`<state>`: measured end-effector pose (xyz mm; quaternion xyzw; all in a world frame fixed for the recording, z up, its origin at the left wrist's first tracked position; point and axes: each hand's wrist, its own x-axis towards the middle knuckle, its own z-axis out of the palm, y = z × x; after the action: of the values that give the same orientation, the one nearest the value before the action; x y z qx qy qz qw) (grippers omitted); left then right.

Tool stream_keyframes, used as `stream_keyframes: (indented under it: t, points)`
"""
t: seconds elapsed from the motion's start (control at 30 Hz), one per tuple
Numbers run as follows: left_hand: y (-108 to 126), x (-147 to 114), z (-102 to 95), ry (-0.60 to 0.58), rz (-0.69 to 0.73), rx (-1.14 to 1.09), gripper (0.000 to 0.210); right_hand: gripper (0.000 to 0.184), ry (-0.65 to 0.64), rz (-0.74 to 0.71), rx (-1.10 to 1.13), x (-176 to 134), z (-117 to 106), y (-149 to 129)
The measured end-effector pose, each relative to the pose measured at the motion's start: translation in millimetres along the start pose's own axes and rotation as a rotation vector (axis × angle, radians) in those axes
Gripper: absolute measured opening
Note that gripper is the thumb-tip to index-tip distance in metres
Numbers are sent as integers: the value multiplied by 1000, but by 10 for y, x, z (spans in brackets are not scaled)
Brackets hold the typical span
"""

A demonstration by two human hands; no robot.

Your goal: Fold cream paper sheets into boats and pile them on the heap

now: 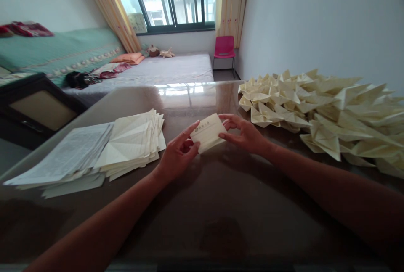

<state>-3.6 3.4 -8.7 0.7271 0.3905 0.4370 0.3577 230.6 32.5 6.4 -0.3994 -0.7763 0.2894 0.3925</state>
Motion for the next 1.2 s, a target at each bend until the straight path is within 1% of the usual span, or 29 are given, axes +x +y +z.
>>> stream_keyframes:
  t: [0.07, 0.13, 0.2, 0.23, 0.3, 0.37, 0.4, 0.47, 0.53, 0.57, 0.63, 0.7, 0.73, 0.77, 0.8, 0.83, 0.87, 0.9, 1.0, 1.1, 1.2]
  points:
    - [27, 23, 5, 14, -88, -150, 59, 53, 13, 15, 67, 4, -7, -35]
    - [15, 42, -3, 17, -133, -180, 55, 49, 17, 75, 113, 1, 11, -31]
    - [-35, 49, -27, 2, -139, -95, 51, 44, -9, 163, 168, -4, 45, 21]
    - [-67, 47, -43, -10, -117, -5, 48, 42, -22, 213, 194, -5, 65, 62]
    - [-124, 32, -74, -37, -10, 259, 42, 42, -34, 316, 238, -5, 100, 159]
    - [-153, 12, -91, -63, 155, 560, 37, 43, -41, 400, 274, 0, 123, 252]
    - [-153, 4, -90, -81, 237, 684, 35, 44, -49, 427, 284, 4, 129, 291]
    - [-136, -5, -71, -130, 381, 850, 29, 44, -76, 447, 275, 14, 131, 346]
    - [-111, -4, -38, -192, 489, 930, 24, 41, -115, 407, 192, 26, 116, 367]
    - [-102, -2, -21, -223, 523, 951, 24, 39, -116, 356, 113, 30, 102, 360]
    - [-95, 0, 5, -268, 540, 971, 24, 35, -59, 198, -95, 31, 60, 300]
    - [-100, -2, 17, -281, 510, 973, 25, 34, -23, 3, -275, 14, 14, 179]
    - [-104, -4, 20, -278, 493, 971, 25, 37, -60, -87, -334, -4, -3, 102]
    - [-108, -8, 21, -277, 480, 966, 26, 40, -168, -177, -358, -27, -13, 23]
    - [-111, -12, 22, -276, 472, 958, 26, 47, -304, -247, -387, -53, -12, -52]
    - [-113, -17, 24, -276, 467, 948, 26, 53, -379, -302, -449, -81, -2, -116]
    - [-113, -20, 27, -275, 462, 937, 26, 54, -423, -338, -523, -109, 16, -164]
    - [-111, -24, 28, -273, 458, 927, 26, 50, -456, -357, -590, -133, 38, -195]
    - [-100, -30, 19, -297, 449, 908, 26, 30, -524, -380, -705, -172, 81, -200]
    - [-86, -33, -33, -365, 442, 888, 26, 22, -605, -398, -667, -165, 48, -158]
    - [-81, -35, -104, -407, 436, 867, 29, 23, -624, -367, -545, -147, -7, -132]
